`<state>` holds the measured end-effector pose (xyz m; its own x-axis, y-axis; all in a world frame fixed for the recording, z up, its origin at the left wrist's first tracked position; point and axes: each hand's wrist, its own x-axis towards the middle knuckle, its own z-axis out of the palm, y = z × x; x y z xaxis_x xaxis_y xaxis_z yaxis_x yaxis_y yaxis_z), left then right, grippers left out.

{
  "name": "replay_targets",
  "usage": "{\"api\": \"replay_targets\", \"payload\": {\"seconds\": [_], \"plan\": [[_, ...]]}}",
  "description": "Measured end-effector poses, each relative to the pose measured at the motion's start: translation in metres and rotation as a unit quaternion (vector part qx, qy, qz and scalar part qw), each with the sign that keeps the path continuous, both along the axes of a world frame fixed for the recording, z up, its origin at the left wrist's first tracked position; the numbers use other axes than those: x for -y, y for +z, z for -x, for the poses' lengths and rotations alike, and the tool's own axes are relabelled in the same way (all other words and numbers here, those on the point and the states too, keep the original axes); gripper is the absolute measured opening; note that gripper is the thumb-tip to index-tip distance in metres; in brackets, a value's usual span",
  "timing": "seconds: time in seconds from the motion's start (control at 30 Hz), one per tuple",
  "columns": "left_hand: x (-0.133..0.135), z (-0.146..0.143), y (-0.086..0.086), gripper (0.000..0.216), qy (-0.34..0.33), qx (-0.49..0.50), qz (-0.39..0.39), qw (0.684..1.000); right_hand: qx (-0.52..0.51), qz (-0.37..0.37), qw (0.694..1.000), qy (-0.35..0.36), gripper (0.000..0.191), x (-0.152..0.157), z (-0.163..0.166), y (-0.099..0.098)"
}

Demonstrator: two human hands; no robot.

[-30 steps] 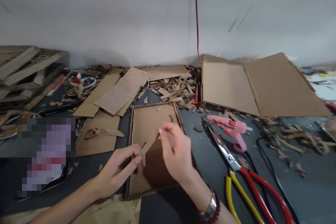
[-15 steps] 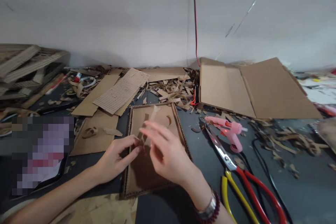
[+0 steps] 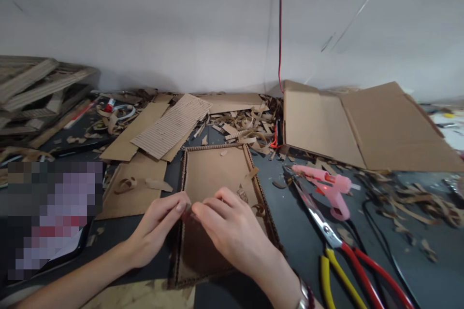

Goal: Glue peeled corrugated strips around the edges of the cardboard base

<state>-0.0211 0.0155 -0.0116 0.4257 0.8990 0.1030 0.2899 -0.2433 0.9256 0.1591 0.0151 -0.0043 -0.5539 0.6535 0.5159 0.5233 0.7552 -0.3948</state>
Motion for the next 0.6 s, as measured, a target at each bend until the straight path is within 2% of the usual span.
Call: {"api": "replay_targets", "payload": {"seconds": [0.1,0.23,0.6], "plan": [[0.0002,-0.0005,0.0026,0.034,-0.013,0.028,0.026,0.999,0.019,-0.005,0.999,0.026,0.018,0.0023,0.0007,0.001],[-0.0004,-0.001,0.0044,0.035,-0.016,0.045,0.043,0.998,0.014,0.035,0.999,0.035,0.02,0.0037,0.0015,0.0034],[0.0007,-0.0017,0.0033,0.035,-0.02,0.036,0.023,0.999,-0.012,0.143,0.988,0.06,0.025,0.0028,0.0015,0.0055]]}}
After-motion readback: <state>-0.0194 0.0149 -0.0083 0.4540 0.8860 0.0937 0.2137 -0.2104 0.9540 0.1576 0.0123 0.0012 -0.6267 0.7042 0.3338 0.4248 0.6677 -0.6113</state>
